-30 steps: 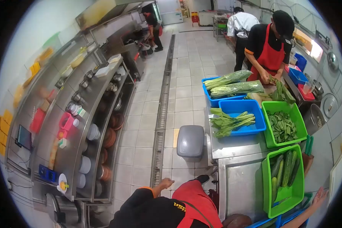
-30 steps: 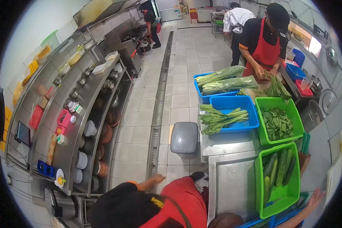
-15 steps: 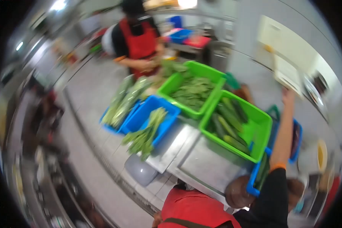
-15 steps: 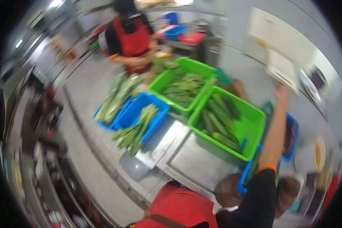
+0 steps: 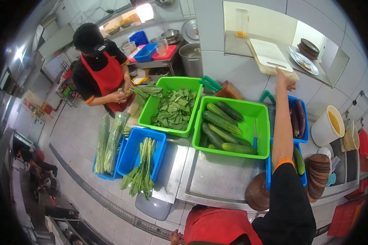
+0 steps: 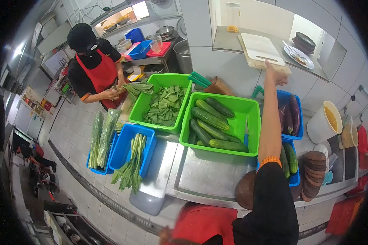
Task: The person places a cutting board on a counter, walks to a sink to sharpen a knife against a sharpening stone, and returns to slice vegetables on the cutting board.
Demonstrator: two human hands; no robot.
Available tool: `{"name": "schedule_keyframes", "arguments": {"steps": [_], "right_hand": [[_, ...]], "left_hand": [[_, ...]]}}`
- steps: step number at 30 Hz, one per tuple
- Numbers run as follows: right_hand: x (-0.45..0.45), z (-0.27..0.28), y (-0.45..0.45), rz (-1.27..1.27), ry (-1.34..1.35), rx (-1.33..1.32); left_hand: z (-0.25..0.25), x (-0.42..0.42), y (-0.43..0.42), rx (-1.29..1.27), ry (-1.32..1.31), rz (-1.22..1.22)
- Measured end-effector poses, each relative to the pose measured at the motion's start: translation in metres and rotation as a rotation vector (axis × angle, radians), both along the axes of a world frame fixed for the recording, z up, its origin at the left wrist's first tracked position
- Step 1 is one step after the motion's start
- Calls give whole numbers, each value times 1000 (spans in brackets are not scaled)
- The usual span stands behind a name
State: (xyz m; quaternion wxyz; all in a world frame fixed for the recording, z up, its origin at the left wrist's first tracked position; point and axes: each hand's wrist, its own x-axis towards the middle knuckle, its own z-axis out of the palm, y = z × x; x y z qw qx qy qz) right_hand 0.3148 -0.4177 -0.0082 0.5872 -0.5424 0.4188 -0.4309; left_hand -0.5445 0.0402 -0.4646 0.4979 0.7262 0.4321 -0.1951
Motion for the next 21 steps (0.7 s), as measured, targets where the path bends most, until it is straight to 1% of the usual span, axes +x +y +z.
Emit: {"name": "schedule_keyframes", "arguments": {"steps": [1, 2, 3, 4, 5, 6, 7, 8, 9, 10, 11, 12, 13, 14, 15, 16, 18, 20, 21], "right_hand": [[-17, 5, 0, 61, 128, -157], [-32, 7, 0, 121, 256, -313], [-41, 10, 2, 126, 251, -313], [-48, 14, 3, 92, 228, -555], [-53, 16, 5, 62, 200, -798], [-51, 15, -8, 121, 413, -1039], [-37, 11, -26, 205, 600, -1293], [-32, 16, -47, 482, 612, -1463], [3, -5, -91, 855, 390, -1601], [-9, 6, -94, 1035, 261, -1421], [1, 16, -97, 1277, 237, -1114], [13, 26, -104, 1101, 453, -1276], [34, 23, -116, 1095, 440, -1340], [55, 21, -127, 1086, 426, -1404], [81, 17, -141, 1075, 411, -1469], [96, 16, -143, 1104, 400, -1460], [106, 32, -129, 1115, 391, -1457], [69, 61, -88, 1169, 652, -1500], [83, 49, -97, 1163, 654, -1500]], "left_hand": [[-7, -4, 5, 167, -27, -243], [-15, -9, 11, 391, -45, -487], [-23, -14, 16, 629, -72, -681], [-29, -12, 16, 631, -75, -672], [-34, -11, 12, 697, -72, -725], [-36, -13, 1, 761, -59, -762], [-32, -17, -8, 692, -48, -675], [-32, -19, -20, 615, -64, -576], [-27, -22, -33, 552, -99, -508], [-5, -20, -50, 529, -153, -484], [48, 3, -67, 529, -177, -442], [30, -6, -73, 86, -141, 71], [38, -3, -73, 46, -129, 46], [39, 18, -82, -198, 200, 639], [67, 32, -83, -145, 239, 650], [81, 39, -85, -92, 283, 638], [76, 42, -85, -111, 272, 673], [69, 42, -79, -119, 279, 677], [69, 44, -79, -120, 276, 673]]}}
